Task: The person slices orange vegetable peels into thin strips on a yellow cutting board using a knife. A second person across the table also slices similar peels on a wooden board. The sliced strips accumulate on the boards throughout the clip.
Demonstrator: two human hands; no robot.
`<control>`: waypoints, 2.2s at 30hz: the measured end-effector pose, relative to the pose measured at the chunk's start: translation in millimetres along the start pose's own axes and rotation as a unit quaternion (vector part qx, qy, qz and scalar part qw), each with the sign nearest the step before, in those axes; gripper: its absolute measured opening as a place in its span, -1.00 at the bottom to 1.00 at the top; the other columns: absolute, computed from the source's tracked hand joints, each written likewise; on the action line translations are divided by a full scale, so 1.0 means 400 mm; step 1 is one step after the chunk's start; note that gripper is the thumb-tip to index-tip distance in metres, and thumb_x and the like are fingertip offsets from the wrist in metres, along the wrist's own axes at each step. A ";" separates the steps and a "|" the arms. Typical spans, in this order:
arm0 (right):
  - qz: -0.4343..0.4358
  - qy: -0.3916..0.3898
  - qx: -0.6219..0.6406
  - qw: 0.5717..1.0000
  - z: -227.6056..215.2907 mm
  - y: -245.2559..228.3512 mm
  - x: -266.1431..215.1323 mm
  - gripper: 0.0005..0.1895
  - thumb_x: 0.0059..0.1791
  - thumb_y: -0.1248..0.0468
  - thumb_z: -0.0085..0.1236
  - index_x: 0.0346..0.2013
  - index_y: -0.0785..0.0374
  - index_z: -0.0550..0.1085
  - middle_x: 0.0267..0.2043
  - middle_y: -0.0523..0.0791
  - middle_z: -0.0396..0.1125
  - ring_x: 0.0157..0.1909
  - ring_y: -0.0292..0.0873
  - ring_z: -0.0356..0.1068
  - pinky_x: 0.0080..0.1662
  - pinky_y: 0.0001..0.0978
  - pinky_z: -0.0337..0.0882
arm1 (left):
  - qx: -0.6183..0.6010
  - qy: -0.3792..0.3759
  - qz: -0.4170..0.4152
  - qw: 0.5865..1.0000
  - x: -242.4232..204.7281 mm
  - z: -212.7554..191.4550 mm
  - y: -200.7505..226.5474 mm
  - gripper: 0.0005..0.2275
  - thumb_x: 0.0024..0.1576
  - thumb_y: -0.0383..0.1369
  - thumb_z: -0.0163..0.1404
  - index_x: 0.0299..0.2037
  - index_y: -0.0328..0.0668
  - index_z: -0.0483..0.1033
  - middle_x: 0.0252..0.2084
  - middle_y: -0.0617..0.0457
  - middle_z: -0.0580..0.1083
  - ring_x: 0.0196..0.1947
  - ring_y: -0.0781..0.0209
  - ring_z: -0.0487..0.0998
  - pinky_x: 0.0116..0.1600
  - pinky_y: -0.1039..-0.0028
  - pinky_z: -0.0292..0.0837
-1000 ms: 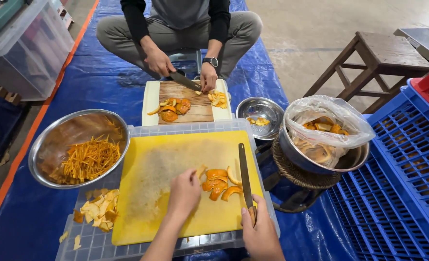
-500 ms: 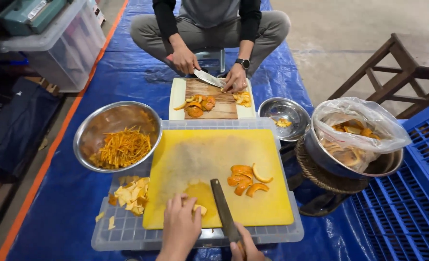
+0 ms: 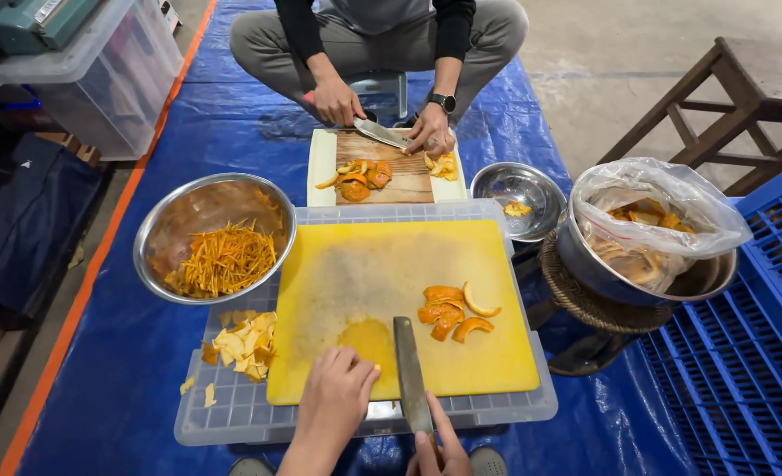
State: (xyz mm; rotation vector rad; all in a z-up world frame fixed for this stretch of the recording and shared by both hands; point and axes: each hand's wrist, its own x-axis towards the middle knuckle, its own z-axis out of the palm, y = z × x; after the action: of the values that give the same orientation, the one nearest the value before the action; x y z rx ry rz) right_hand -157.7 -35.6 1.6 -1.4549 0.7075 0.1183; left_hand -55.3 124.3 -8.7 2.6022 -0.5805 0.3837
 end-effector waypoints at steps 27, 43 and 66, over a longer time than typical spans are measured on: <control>0.038 -0.069 -0.096 0.992 -0.004 0.011 0.023 -0.34 0.04 0.28 0.02 0.45 -0.26 0.34 -0.76 -0.01 0.35 -0.69 -0.27 0.28 -0.45 -0.53 0.33 | -0.161 0.094 -0.117 0.975 -0.043 0.038 0.032 -0.93 0.14 -0.36 0.12 -0.30 -0.11 0.65 -0.40 0.13 0.40 -0.35 0.17 0.33 -0.21 0.38 0.30; 0.034 -0.119 -0.083 0.989 -0.006 0.003 0.036 -0.33 0.07 0.21 -0.05 0.51 -0.24 0.21 -0.75 -0.01 0.30 -0.69 -0.24 0.20 -0.47 -0.45 0.30 | -0.090 0.039 -0.110 0.989 -0.036 0.029 -0.015 -0.92 0.11 -0.16 0.15 -0.38 0.25 0.70 -0.35 0.28 0.41 -0.25 0.16 0.32 -0.22 0.26 0.09; 0.096 -0.133 -0.043 0.986 0.025 -0.050 0.030 -0.32 0.12 0.21 -0.13 0.54 -0.35 0.11 -0.70 0.02 0.21 -0.74 -0.20 0.05 -0.62 -0.40 0.27 | -0.067 0.078 -0.062 0.993 -0.039 0.033 -0.022 -0.93 0.12 -0.17 0.15 -0.38 0.26 0.68 -0.42 0.27 0.36 -0.34 0.15 0.28 -0.26 0.27 0.08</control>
State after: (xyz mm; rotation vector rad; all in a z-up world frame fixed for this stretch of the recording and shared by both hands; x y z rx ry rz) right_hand -134.8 -33.6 12.4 -1.4168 0.6273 0.4872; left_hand -62.7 130.3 -28.7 2.4377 -0.3763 0.4837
